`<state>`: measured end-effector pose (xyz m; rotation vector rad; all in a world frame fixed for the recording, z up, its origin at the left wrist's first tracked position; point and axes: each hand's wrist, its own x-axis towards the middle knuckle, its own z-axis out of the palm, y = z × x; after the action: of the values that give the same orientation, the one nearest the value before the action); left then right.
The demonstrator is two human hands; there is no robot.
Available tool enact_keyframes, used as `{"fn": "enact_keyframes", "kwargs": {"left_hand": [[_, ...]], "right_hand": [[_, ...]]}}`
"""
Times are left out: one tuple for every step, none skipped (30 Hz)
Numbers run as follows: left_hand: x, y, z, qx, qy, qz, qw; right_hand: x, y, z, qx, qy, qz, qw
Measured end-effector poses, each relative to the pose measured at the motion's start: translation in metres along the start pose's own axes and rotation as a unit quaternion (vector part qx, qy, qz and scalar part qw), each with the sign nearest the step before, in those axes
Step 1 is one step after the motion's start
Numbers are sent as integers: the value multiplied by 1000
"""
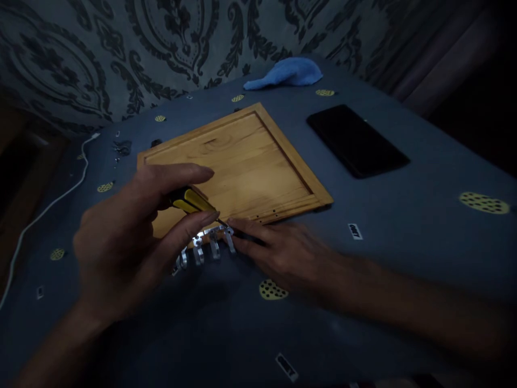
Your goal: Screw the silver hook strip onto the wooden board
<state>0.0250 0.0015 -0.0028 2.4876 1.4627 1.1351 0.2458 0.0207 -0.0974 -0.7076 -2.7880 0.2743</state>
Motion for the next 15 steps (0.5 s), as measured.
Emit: {"fn": "enact_keyframes", "kwargs": {"left_hand": [[1,0,-1,-12,-5,1,1000],[1,0,-3,-27,-11,0,1000],[2,0,-5,-42,-17,0,999],[3,-1,-6,-54,-26,2,998],[4,-1,-8,-64,-35,8,997],[5,-2,-8,-70,-45,15,996],[5,-3,-9,-71,-53,22,996],[5,-4,-9,-68,-59,29,996],[5,-4,-8,-62,-59,34,996],[4,-4,-7,-54,-56,39,996],[3,-4,-6,-45,-50,43,997],[3,-3,-4,-37,-43,48,997],[2,-3,-3,-29,-34,50,998],[1,-2,-3,-21,-26,45,998],[0,-1,-2,-14,-18,38,999]], "right_hand": [[0,0,0,3,1,0,1000],[0,0,1,5,-1,0,1000],[0,0,0,6,-3,1,1000],[0,0,0,5,-7,4,1000],[0,0,0,3,-11,5,1000],[1,-1,-1,0,-15,8,1000],[1,-1,-2,-4,-18,10,1000],[2,-1,-2,-5,-18,12,1000],[2,-1,-3,-5,-17,13,1000],[2,-1,-4,-2,-16,13,1000],[2,-1,-4,3,-17,13,1000],[3,-1,-4,9,-18,13,1000],[3,-1,-4,15,-21,12,1000],[2,-1,-4,17,-25,12,999],[2,-1,-4,15,-27,12,999]]}}
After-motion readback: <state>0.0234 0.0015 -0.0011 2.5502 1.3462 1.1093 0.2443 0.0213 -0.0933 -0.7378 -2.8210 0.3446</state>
